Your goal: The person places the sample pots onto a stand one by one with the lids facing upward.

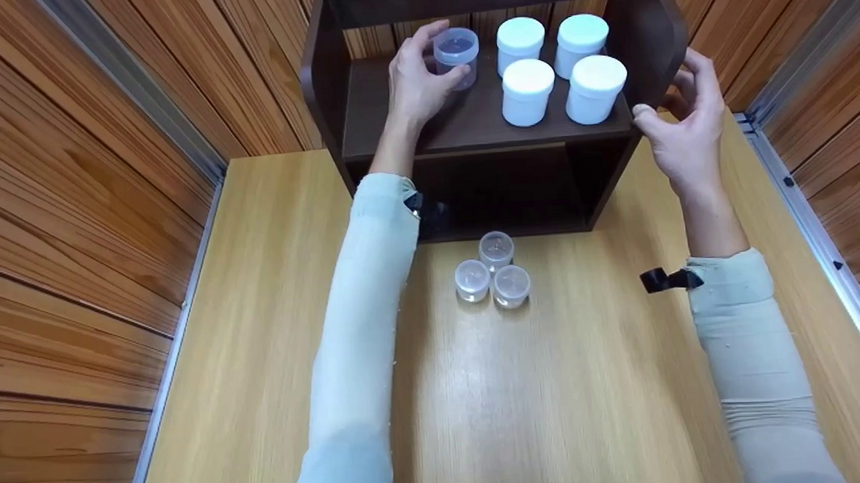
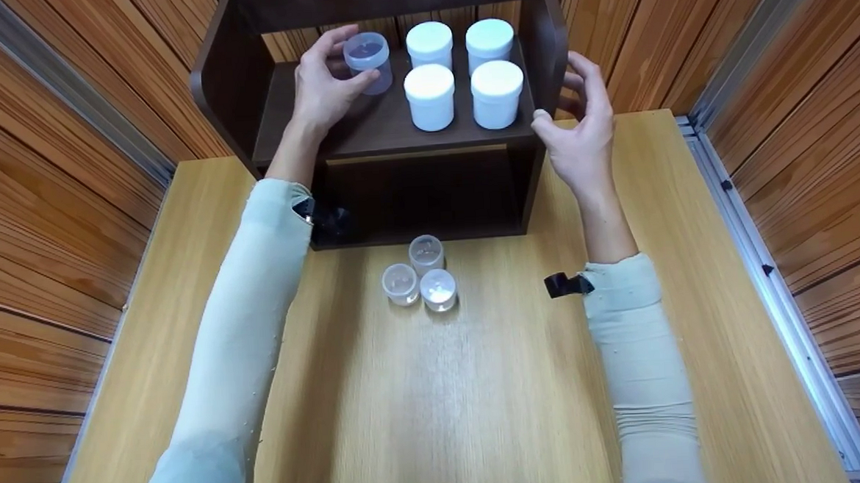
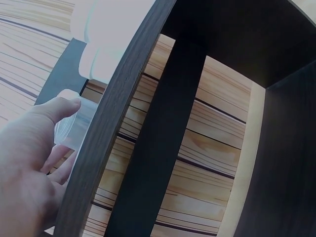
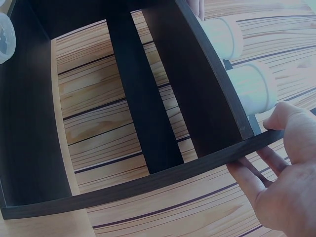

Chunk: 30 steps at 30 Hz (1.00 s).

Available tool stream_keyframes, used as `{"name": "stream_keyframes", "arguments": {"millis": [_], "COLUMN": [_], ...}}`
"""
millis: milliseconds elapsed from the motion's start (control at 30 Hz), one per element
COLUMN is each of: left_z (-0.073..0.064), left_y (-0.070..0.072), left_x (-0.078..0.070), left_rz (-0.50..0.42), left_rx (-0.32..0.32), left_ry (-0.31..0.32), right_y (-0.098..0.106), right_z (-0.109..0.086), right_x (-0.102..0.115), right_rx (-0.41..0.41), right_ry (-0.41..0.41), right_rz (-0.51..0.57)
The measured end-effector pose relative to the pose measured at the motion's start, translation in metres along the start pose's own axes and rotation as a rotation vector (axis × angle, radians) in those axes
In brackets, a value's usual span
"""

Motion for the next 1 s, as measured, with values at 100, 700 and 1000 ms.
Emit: {"name": "stream_keyframes", "arguments": {"millis": [100,700,1000], "left_z": [-0.002,-0.026,-0.044], "left_y": [0.001,0.013,0.026], "left_x": [-0.001,-0.022,-0.025], "left_rz": [-0.012,0.058,0.071], "left_rx": [0.003,0.037,0.012], "left_ry": [-0.014,-0.068,-0.108], "right_y": [0.000,0.004,0.004], "right_z": [0.000,0.003,0.002], "right_x": [0.000,-0.006,-0.005], "right_rx": [0.001,-0.010,-0.012], "right_ry": [0.001,-0.016,-0.007], "right_rz": [-0.004,-0.045,-0.024]}}
Point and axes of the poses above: each hand's wrist, its own z-axis towards the middle knuckle, its own y-axis out of the back of the hand, x = y × z, the point moved 8 cm from there along z, towards the middle knuckle, and after that the axes turned 13 degrees about -y, right-handed, at the moved point
